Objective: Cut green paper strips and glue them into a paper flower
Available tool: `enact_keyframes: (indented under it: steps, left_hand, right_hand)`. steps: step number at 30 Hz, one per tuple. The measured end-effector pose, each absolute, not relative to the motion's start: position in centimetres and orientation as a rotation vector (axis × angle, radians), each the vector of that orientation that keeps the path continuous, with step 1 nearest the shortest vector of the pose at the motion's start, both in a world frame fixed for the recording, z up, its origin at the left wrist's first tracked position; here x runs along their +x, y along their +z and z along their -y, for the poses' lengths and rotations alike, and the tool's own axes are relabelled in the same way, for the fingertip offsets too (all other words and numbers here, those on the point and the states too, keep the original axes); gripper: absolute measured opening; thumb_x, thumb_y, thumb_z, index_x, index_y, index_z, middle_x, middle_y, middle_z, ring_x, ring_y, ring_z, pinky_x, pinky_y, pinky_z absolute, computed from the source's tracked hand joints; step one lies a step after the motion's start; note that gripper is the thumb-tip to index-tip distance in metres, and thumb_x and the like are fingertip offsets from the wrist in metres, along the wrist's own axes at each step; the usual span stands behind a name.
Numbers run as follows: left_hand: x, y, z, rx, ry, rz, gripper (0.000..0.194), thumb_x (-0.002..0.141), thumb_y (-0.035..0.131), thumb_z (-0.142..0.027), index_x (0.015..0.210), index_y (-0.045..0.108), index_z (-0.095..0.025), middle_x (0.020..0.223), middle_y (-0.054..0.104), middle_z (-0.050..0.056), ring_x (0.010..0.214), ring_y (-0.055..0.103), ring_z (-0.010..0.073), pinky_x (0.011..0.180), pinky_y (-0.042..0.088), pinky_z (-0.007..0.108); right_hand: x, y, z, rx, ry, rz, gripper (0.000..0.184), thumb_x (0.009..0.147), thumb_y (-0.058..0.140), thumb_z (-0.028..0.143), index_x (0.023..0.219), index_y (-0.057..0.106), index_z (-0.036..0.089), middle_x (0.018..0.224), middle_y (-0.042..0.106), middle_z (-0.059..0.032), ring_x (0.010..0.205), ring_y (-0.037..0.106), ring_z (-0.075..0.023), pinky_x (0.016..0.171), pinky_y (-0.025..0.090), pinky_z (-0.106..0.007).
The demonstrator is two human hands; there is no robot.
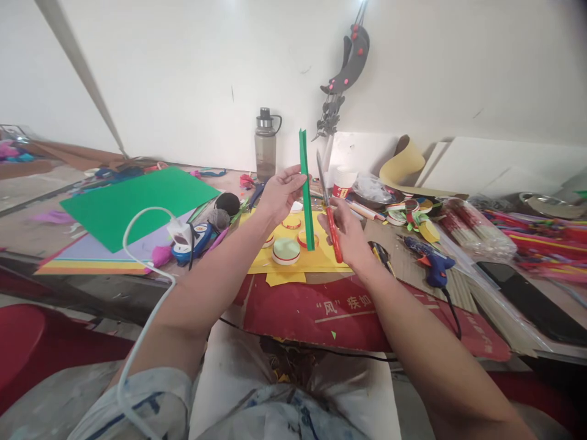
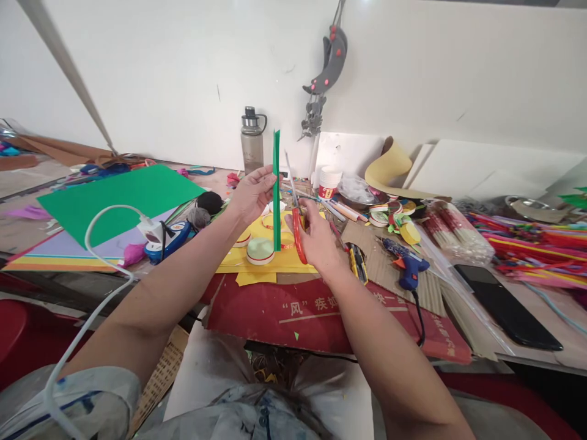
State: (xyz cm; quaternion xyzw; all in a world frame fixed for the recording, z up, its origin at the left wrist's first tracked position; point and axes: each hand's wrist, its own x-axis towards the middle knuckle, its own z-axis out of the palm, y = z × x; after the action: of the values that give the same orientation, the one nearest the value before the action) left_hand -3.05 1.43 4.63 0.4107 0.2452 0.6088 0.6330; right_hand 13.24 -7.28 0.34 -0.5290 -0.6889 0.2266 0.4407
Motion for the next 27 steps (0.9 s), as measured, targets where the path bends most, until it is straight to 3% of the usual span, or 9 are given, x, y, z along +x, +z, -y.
enact_keyframes:
  steps: [4, 10, 17, 23, 27]
  left_hand:
    - [-3.1, 4.6, -1.2, 0.935, 1.352, -0.53, 0.019, 0.08, 0.084, -0.007, 0.084, 0.068, -0.016, 0.074, 0.075, -0.004, 0.064, 0.07, 0.0066, 0.065, 0.054, 0.019]
    - [-3.3, 4.9, -0.9, 0.954, 1.324, -0.573, 0.017, 0.078, 0.084, -0.008, 0.079, 0.069, -0.015, 0.073, 0.075, -0.003, 0.063, 0.069, 0.0069, 0.065, 0.052, 0.019]
    - [-3.4, 4.6, -0.8, 1.019, 1.196, -0.561, 0.02, 0.072, 0.082, -0.006, 0.079, 0.065, -0.015, 0.076, 0.075, -0.002, 0.063, 0.07, 0.0087, 0.063, 0.055, 0.021]
    - [-2.7, 3.7, -0.2, 1.189, 0.98, -0.49, 0.03, 0.068, 0.092, -0.016, 0.084, 0.066, -0.014, 0.078, 0.073, -0.001, 0.064, 0.069, 0.0101, 0.06, 0.055, 0.023]
    - [-2.5, 3.5, -0.3, 1.164, 1.054, -0.508, 0.041, 0.063, 0.099, -0.022, 0.085, 0.065, -0.015, 0.078, 0.072, -0.004, 0.066, 0.069, 0.0087, 0.064, 0.055, 0.022]
  right_hand:
    - [12.6, 0.4, 7.7, -1.244, 0.764, 1.652, 0.057, 0.091, 0.057, 0.073, 0.12, 0.059, 0.024, 0.068, 0.048, 0.0061, 0.059, 0.052, -0.0157, 0.056, 0.043, -0.028]
    - [12.4, 0.5, 8.0, -1.217, 0.808, 1.651, 0.057, 0.089, 0.06, 0.074, 0.116, 0.062, 0.024, 0.067, 0.05, 0.0066, 0.058, 0.052, -0.0147, 0.054, 0.04, -0.027]
    - [12.7, 0.3, 7.6, -1.245, 0.72, 1.558, 0.056, 0.089, 0.062, 0.071, 0.121, 0.059, 0.025, 0.072, 0.053, 0.0058, 0.063, 0.053, -0.0146, 0.057, 0.043, -0.026]
    - [12.6, 0.2, 6.8, -1.034, 0.889, 1.281, 0.057, 0.081, 0.075, 0.07, 0.115, 0.054, 0.03, 0.074, 0.051, 0.0064, 0.058, 0.046, -0.0124, 0.051, 0.044, -0.026]
    - [12.6, 0.3, 6.5, -0.9, 0.946, 1.2, 0.054, 0.073, 0.088, 0.058, 0.107, 0.056, 0.03, 0.081, 0.055, 0.0047, 0.072, 0.058, -0.0159, 0.066, 0.056, -0.031]
